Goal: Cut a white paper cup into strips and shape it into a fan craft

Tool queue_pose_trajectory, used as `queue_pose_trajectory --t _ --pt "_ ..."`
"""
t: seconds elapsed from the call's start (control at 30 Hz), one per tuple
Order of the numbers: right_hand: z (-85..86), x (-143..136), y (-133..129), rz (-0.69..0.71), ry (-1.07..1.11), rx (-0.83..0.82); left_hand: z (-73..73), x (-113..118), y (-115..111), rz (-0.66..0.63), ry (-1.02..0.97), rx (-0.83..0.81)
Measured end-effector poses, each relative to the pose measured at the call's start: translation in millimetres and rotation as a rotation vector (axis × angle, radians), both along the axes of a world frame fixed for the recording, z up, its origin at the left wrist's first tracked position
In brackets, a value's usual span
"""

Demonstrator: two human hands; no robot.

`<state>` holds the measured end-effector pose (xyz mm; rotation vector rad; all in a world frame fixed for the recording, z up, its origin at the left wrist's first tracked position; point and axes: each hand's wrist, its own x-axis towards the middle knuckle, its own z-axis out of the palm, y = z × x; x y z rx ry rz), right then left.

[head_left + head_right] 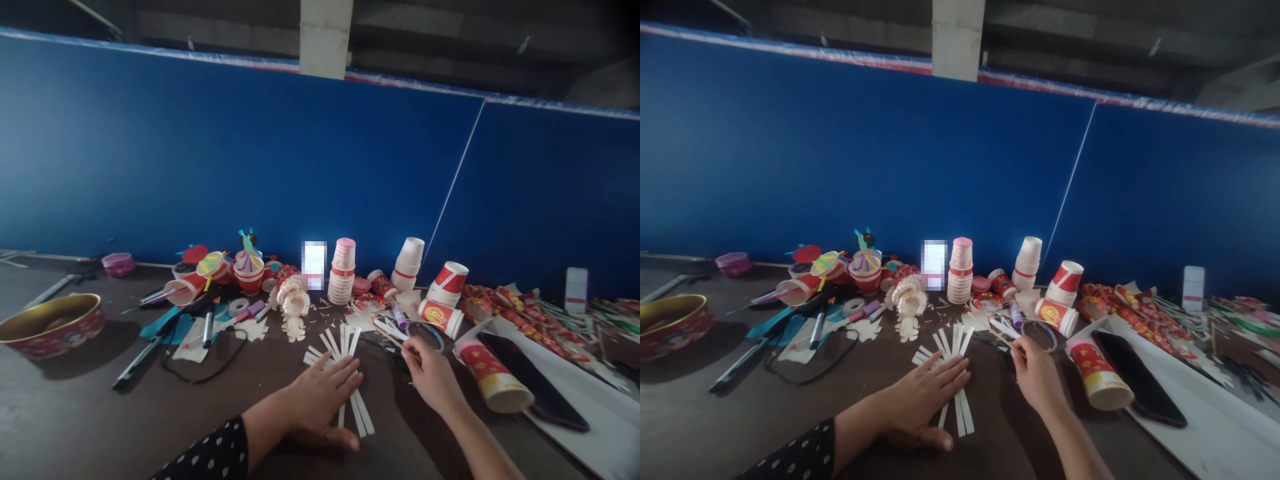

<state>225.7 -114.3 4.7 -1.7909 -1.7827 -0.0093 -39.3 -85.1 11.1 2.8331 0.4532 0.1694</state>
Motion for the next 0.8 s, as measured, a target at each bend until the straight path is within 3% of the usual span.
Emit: queue_pose_trajectory --t 0.23,0.43,0.6,0.8 --pt "2.2 -1 -1 0.058 0.054 -0.001 9.3 -6 13 0.145 -0.017 0.069" --pt "3.1 -3 -2 0.123 0.062 -0.075 6.4 -8 10 0.037 0.055 -0.001" --pt "4.3 -6 -4 0.187 0.047 -0.142 4.2 -7 8 0.044 0.057 -0.048" --pt "9.0 -9 -6 0.234 -0.039 -0.101 8.3 -6 15 0.051 0.026 -0.004"
